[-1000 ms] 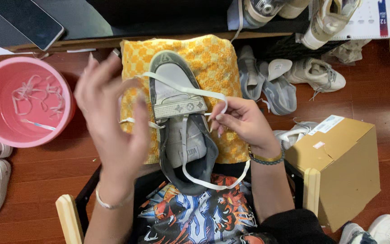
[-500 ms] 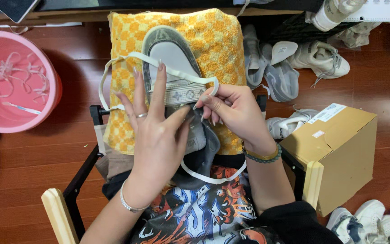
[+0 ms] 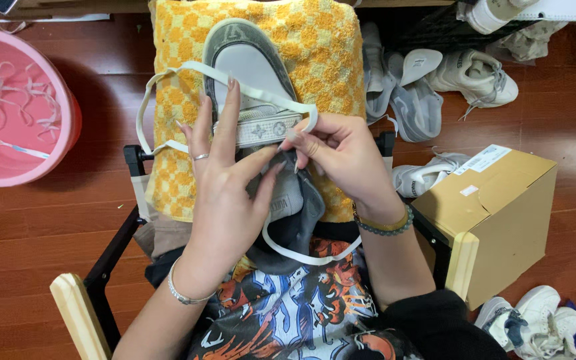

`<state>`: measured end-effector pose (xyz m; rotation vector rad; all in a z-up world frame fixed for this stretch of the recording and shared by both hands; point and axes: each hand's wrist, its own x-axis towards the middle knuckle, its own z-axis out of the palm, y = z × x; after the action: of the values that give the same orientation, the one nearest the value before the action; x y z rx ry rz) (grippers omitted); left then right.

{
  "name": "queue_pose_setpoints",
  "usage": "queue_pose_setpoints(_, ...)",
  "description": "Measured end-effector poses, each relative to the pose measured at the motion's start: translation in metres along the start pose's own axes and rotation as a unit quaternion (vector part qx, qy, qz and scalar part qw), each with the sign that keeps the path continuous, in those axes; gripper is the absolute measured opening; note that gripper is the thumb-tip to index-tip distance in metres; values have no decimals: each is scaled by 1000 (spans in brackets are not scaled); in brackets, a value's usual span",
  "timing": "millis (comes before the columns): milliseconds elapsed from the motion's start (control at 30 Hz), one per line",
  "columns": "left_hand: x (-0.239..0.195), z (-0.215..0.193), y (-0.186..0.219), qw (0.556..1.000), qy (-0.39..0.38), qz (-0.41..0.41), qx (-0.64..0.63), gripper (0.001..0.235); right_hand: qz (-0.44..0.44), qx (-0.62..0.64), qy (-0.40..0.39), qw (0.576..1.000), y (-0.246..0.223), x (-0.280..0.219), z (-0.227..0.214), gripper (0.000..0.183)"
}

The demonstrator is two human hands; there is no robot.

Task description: The person threads white shoelaces through the eyelets of a grey and white sneaker resting on their lap. They pull the laces through the holes and adjust the tension repeatedly to ensure the laces are properly seated.

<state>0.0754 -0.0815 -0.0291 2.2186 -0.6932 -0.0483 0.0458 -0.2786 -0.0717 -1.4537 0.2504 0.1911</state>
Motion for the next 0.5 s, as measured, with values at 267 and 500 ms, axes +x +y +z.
queue_pose_setpoints(267, -1, 1, -1, 1000, 2, -5, -18, 22, -81, 78, 24, 993, 19, -1, 4, 15)
queue_pose_setpoints(500, 0, 2, 1, 999, 3, -23, -27, 24, -71, 41, 101, 992, 21, -4, 13, 14)
